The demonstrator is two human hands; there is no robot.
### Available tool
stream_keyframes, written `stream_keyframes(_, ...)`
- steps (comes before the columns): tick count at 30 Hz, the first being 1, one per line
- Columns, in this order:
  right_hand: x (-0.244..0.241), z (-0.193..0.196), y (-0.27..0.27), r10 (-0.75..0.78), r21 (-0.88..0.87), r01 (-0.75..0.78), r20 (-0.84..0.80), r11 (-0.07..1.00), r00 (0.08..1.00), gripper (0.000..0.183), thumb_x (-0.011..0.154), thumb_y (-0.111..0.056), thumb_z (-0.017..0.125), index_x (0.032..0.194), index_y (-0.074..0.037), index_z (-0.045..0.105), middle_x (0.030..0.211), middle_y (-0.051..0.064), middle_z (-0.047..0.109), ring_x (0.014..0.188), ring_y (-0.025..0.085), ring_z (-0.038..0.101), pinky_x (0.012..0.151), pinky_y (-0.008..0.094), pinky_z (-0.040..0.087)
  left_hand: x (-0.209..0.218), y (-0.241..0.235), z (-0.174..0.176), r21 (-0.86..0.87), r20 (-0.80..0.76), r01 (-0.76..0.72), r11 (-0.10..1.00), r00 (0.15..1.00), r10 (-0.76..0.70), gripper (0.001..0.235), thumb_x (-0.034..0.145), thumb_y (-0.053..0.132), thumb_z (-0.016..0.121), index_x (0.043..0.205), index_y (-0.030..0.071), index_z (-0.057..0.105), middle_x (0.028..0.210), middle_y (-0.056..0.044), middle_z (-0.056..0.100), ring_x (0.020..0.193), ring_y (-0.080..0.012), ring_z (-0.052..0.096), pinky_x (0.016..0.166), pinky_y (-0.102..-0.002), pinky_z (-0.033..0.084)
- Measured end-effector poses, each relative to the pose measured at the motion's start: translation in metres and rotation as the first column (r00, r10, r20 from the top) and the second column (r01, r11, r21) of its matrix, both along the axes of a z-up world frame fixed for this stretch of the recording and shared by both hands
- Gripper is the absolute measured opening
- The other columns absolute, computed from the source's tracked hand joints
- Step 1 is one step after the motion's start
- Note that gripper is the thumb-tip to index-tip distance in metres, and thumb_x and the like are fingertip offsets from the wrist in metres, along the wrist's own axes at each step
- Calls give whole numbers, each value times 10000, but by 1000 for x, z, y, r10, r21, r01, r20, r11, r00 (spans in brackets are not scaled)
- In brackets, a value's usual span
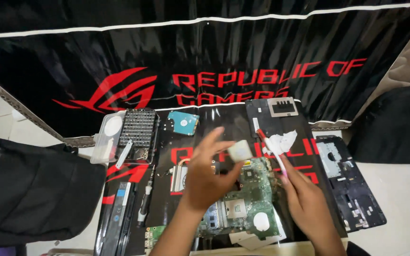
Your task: The person uses a toothbrush to scrub a small component on a laptop motherboard. They repeatedly brush the same area while holding the board steady with the other hand.
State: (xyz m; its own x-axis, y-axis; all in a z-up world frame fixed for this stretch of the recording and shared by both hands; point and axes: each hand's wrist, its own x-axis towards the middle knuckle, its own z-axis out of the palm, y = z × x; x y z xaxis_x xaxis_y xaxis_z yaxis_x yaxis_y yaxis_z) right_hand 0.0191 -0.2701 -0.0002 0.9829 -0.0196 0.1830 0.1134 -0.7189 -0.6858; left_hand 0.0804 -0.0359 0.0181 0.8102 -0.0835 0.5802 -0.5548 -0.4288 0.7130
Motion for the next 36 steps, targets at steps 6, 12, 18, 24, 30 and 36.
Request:
stream_keyframes(6,-21,-19,-7,65,-287,6,239,958,969,614,951,-41,577,1492,-325,529,862,-56,657,638,148,571,611,251,468,20,-25,-16,151,173,108,983,976,-134,717,886,177,816,1457,2,419,1162,-42,732,1121,-257,702,1091,-473,549)
stream_keyframes(12,-5,-28,-8,7,-440,134,305,888,952,715,910,37,538,1530,-320,519,837,-30,544,618,215,479,536,351,464,17,-25,-37,47,-16,156,987,988,-155,872,899,271,776,1524,-8,236,1185,-20,748,1164,-318,694,884,-461,617)
stream_keyframes(18,-10,-46,-19,66,-435,23,188,900,980,713,903,-38,559,1540,-347,472,835,-42,540,581,193,493,537,377,519,14,-22,-17,-115,-270,209,971,934,-233,1002,797,214,811,1505,-127,189,1144,-53,753,1171,-248,677,1019,-398,530)
stream_keyframes(24,-13,-43,2,48,-263,15,231,965,972,606,969,-49,563,1533,-263,498,818,-32,529,638,165,454,598,263,441,12,-22,-23,-295,-141,226,928,951,-276,1038,769,197,806,1555,-11,160,1067,-29,701,1070,-210,641,949,-409,522)
stream_keyframes(30,-21,-36,9,-4,-167,28,142,986,990,617,960,-40,510,1504,-331,527,803,-27,591,661,173,530,645,294,474,14,-21,-24,-276,-45,209,938,972,-230,1045,771,191,863,1555,-7,202,1079,-61,736,1072,-243,673,999,-394,519)
stream_keyframes(36,-16,-27,-2,39,-349,77,313,934,949,638,959,1,569,1529,-283,523,801,-14,491,609,200,438,583,359,472,10,-20,-20,-266,-14,194,944,979,-205,1105,774,208,891,1559,-61,161,1100,-17,746,1103,-218,641,1066,-386,485)
